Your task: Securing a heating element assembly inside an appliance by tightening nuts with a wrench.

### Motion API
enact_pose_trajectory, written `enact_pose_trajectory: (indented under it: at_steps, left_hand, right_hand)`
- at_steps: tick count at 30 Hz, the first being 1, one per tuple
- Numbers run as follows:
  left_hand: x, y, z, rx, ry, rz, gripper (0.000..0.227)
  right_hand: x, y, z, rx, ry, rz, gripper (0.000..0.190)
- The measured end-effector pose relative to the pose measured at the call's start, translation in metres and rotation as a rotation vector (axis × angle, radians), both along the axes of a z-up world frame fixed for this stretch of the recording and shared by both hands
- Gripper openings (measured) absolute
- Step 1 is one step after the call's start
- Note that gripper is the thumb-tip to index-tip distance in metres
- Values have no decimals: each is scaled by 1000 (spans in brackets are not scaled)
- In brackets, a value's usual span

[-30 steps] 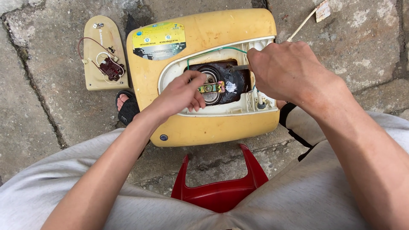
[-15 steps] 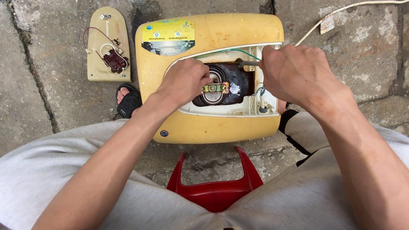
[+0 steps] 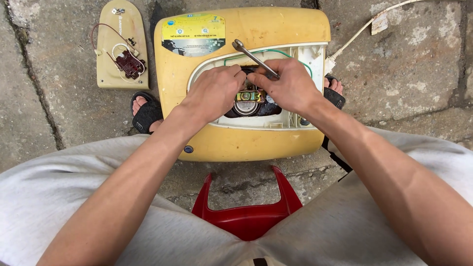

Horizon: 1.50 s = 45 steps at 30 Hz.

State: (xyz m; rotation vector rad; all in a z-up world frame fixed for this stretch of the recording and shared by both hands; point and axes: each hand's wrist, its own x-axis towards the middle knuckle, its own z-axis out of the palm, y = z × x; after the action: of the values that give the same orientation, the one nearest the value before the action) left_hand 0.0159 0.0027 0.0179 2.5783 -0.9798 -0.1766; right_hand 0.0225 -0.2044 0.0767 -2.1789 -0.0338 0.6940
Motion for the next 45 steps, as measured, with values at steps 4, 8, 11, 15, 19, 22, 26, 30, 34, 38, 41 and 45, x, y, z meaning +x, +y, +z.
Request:
enact_pose_trajectory:
  at_steps: [4, 8, 11, 15, 19, 22, 26, 30, 34, 38, 41, 45]
  left_hand:
    - [-4, 4, -4, -16, -22, 11, 15]
    - [-3, 5, -11, -23, -39, 11, 19]
    - [-3, 3, -12, -38, -68, 14, 19]
    - [-1, -3, -11, -64, -70, 55, 15]
    - [-2, 0, -13, -84, -62, 67, 20]
    - [-1, 1, -12, -112, -93, 65, 21]
    - [-1, 1, -11, -147, -159, 54, 26]
    - [-1, 3, -14, -115, -152, 93, 26]
    - [-3, 4, -10, -158, -101, 130, 22]
    - [-6, 3, -8, -225, -17, 204, 15]
    - [-5, 1, -8, -262, -7, 209, 12]
    - [-7, 2, -14, -261, 11, 233, 12]
  right_hand:
    - [3, 5, -7, -66, -30, 15, 16]
    - [9, 5, -24, -162, 20, 78, 13]
    - [10, 3, -30, -173, 13, 92, 12]
    - [16, 16, -15, -311, 107, 49, 7]
    - [17, 14, -20, -322, 63, 104, 8]
    - [17, 12, -23, -321, 66, 106, 7]
    - [14, 10, -31, -324, 12, 92, 5]
    - [13, 7, -41, -328, -94, 130, 8]
    - [11, 10, -37, -337, -54, 107, 9]
    - [8, 10, -47, -257, -96, 61, 9]
    - [11, 12, -43, -272, -100, 47, 11]
    - [9, 12, -42, -269, -102, 60, 9]
